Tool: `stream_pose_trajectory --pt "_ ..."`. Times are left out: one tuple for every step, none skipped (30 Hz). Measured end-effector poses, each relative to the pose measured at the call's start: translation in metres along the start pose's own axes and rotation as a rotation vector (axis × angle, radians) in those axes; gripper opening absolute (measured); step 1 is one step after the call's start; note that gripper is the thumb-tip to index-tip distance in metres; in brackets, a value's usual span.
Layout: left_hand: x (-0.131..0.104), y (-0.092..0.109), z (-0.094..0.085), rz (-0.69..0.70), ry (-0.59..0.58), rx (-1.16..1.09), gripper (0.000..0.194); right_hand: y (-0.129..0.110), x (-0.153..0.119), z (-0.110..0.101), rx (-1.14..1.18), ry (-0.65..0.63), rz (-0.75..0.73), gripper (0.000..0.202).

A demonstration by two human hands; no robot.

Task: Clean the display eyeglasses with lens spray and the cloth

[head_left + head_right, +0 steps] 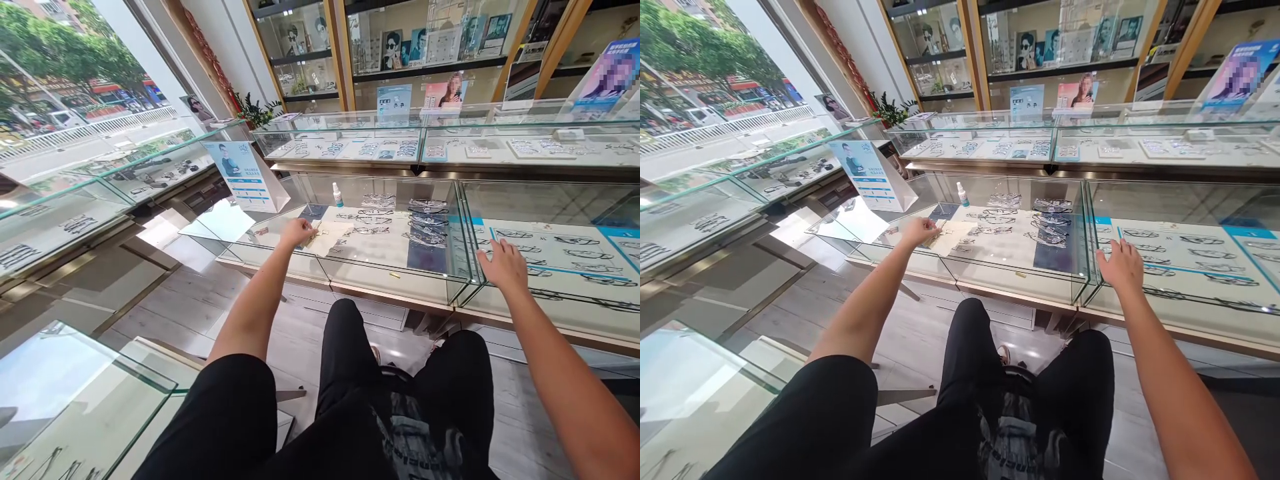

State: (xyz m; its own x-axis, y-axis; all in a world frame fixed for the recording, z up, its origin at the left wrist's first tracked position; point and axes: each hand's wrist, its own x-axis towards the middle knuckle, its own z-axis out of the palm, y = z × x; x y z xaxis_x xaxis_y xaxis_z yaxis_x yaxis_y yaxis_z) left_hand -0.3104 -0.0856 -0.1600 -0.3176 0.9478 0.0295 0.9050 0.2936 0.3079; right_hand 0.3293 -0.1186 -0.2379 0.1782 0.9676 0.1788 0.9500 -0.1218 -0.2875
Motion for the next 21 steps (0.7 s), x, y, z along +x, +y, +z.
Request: stream_pose_trajectory --pt "0.001 0.001 0.002 -0.001 -0.004 -0.003 0.036 0.000 0.000 0.000 0.001 0.005 -0.003 0.083" --pt "0.002 0.002 0.004 -0.010 -0.012 -0.011 0.031 0.000 0.000 -0.001 0.002 0.009 -0.007 0.084" --pt "0.004 0.002 0.005 -0.023 -0.019 -0.022 0.027 0.000 0.000 -0.001 0.002 0.012 -0.009 0.084" --pt "0.005 0.001 0.005 -0.041 -0.024 -0.036 0.024 -0.001 -0.001 -0.002 0.000 0.010 -0.010 0.084" --pt "0.007 0.000 0.005 -0.063 -0.025 -0.052 0.023 -0.001 -0.001 -0.002 -0.002 0.006 -0.009 0.084" --pt "0.008 -0.002 0.004 -0.088 -0.020 -0.067 0.023 -0.002 -0.001 -0.003 -0.005 0.002 -0.008 0.085" --pt "0.009 -0.006 0.001 -0.116 -0.009 -0.080 0.024 -0.003 -0.002 -0.004 -0.008 -0.002 -0.007 0.085" --pt "0.010 -0.010 -0.001 -0.146 0.008 -0.089 0.026 -0.003 -0.002 -0.005 -0.011 -0.003 -0.005 0.085" --pt "0.010 -0.014 -0.004 -0.176 0.034 -0.091 0.030 -0.004 -0.002 -0.005 -0.013 -0.002 -0.005 0.084" --pt "0.009 -0.017 -0.006 -0.205 0.066 -0.089 0.036 -0.004 -0.003 -0.006 -0.014 0.002 -0.007 0.084" --pt "0.007 -0.020 -0.008 -0.226 0.103 -0.081 0.042 -0.004 -0.003 -0.006 -0.014 0.007 -0.009 0.084" --pt "0.004 -0.022 -0.008 -0.235 0.140 -0.070 0.048 -0.004 -0.003 -0.006 -0.012 0.011 -0.011 0.083" --pt "0.001 -0.022 -0.008 -0.228 0.176 -0.056 0.053 -0.004 -0.002 -0.006 -0.008 0.013 -0.014 0.083" --pt "-0.003 -0.021 -0.006 -0.202 0.203 -0.041 0.056 -0.004 -0.002 -0.006 -0.003 0.015 -0.015 0.083" --pt "-0.006 -0.019 -0.002 -0.157 0.219 -0.026 0.057 -0.004 -0.002 -0.005 0.002 0.015 -0.013 0.082" --pt "-0.010 -0.016 0.002 -0.099 0.221 -0.012 0.057 -0.003 -0.001 -0.005 0.006 0.015 -0.010 0.082" --pt "-0.013 -0.014 0.007 -0.036 0.206 0.003 0.058 -0.003 -0.001 -0.005 0.008 0.015 -0.007 0.082" --pt "-0.016 -0.011 0.012 0.027 0.173 0.020 0.059 -0.002 0.000 -0.005 0.008 0.014 -0.005 0.081" --pt "-0.017 -0.010 0.017 0.079 0.127 0.038 0.060 -0.002 0.000 -0.005 0.006 0.012 -0.003 0.081" --pt "-0.018 -0.009 0.021 0.116 0.076 0.055 0.063 -0.002 0.000 -0.005 0.004 0.009 0.000 0.081" --pt "-0.019 -0.009 0.025 0.139 0.027 0.070 0.067 -0.002 0.000 -0.005 0.000 0.007 0.002 0.081"
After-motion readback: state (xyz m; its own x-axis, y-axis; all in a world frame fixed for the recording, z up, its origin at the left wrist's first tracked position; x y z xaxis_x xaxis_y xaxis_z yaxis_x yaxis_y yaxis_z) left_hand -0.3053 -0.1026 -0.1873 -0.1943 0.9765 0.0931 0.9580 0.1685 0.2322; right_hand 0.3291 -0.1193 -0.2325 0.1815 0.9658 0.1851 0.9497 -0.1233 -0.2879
